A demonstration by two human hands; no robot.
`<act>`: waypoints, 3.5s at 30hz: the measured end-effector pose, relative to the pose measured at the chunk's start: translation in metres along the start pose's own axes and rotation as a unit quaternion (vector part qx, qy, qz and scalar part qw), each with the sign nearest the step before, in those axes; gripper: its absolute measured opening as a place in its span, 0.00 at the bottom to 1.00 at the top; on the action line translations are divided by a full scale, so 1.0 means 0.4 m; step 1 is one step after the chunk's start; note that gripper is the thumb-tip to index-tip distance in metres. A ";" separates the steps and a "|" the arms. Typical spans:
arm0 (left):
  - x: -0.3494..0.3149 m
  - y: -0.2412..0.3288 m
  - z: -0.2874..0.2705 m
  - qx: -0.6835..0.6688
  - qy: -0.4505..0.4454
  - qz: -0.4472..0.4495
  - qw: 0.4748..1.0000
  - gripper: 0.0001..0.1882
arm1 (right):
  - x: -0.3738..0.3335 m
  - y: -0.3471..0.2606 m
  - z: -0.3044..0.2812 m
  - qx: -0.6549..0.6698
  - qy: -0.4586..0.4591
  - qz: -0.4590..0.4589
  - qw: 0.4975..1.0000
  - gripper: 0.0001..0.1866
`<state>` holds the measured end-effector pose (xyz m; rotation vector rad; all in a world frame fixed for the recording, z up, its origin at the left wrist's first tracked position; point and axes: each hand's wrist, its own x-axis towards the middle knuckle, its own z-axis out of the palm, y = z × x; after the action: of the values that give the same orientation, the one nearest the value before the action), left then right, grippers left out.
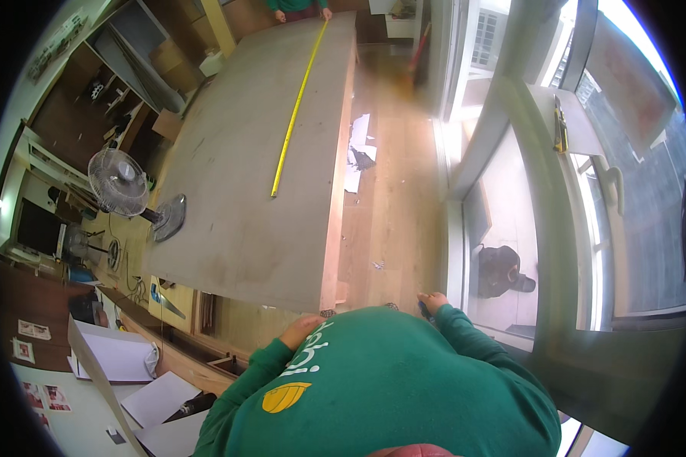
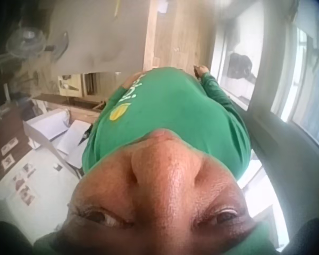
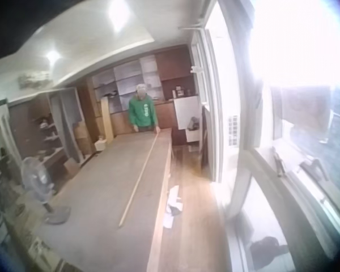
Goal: The person uses a tape measure to mark dimensions on a large gray panel and a wooden board, then moves the gray panel to reveal and lift a long wooden plank.
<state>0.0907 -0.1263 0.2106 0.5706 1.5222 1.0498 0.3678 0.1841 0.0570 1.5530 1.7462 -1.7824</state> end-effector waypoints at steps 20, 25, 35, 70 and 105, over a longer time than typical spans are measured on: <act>-0.289 0.053 -0.047 0.360 -0.118 -0.098 0.920 0.16 | 0.032 0.203 -0.034 -0.304 0.009 0.029 0.952 0.33; -0.215 0.004 -0.018 0.231 0.022 -0.160 0.959 0.14 | 0.055 0.212 -0.034 -0.298 0.004 0.020 0.954 0.34; -0.215 -0.073 0.003 -0.196 0.037 -0.204 0.958 0.27 | 0.138 0.242 -0.076 -0.354 -0.020 -0.025 0.935 0.31; -0.374 -0.736 -0.147 0.330 0.168 -0.318 0.873 0.24 | 0.276 0.441 -0.109 -0.427 -0.078 -0.005 0.901 0.40; -0.207 -0.692 -0.107 0.025 0.313 -0.313 0.897 0.18 | 0.124 0.228 -0.133 -0.392 -0.048 0.013 0.919 0.35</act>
<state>0.1230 -0.3410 0.0150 -0.2737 2.1003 0.7019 0.4419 0.2269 -0.0223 1.1009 2.0043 -0.9039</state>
